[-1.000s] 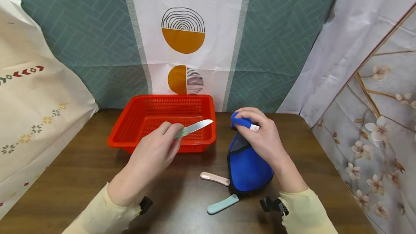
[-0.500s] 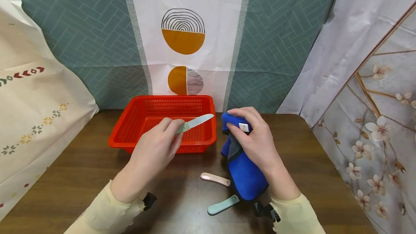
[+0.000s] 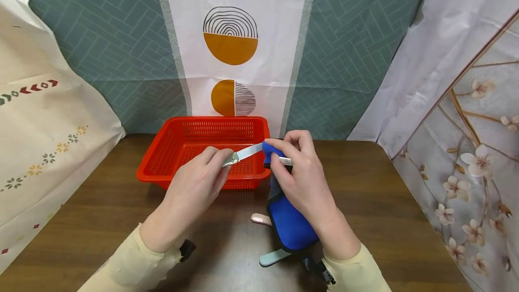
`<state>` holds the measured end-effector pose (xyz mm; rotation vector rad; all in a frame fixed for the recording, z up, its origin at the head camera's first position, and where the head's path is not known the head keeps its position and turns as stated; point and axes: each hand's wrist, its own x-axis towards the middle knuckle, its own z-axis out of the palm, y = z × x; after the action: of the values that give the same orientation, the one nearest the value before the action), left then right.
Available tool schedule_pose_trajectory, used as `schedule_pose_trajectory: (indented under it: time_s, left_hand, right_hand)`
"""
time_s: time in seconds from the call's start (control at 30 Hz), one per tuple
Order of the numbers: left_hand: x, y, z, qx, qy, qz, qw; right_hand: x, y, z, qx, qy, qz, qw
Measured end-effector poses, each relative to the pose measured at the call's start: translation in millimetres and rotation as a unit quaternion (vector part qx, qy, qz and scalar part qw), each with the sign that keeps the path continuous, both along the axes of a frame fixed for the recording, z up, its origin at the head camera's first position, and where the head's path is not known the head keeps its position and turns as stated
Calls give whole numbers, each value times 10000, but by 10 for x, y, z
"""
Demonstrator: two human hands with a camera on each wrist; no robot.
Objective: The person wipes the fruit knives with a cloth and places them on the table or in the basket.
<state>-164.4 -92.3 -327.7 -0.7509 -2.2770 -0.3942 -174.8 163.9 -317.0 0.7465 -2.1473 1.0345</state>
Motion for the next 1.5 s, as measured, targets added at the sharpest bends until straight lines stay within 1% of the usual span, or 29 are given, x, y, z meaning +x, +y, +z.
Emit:
schedule_pose_trajectory:
  time_s: [0.13,0.27,0.4,0.53,0.7,0.83,1.03,1.13,1.3,1.5]
  left_hand:
    - [13,9,8,-59,-51,11,10000]
    - [18,13,8,-122,-33,31,9999]
    - [18,26,-7,-156,115,-22,9998]
    - [28,50,-26,-215,256,-92,9994]
    - [36,76,-49,-359,318,-94,9988]
    - [33,87,-52,-431,329,-72,9985]
    - [40,94,-35,-430,348,-88,9984]
    - [47,91,-27,-424,300,-95,9986]
    - [59,71,-10,-395,156,-36,9991]
    - [53,52,7,-391,139,13,9991]
  right_hand:
    - [57,-99,17,312,95,-14,9995]
    - [76,-188,17,234,194,48,9995]
    - [56,-252,-10,137,393,175,9990]
    - [16,-301,-74,305,637,221,9973]
    - [-17,-333,-153,528,728,172,9958]
    - [-29,-333,-166,640,791,81,9948]
    - [-35,-304,-136,686,775,-65,9946]
    - [-43,-270,-122,722,774,-179,9942]
    - [-69,-192,-94,753,700,-438,9937]
    - [-99,-106,-67,683,546,-693,9937]
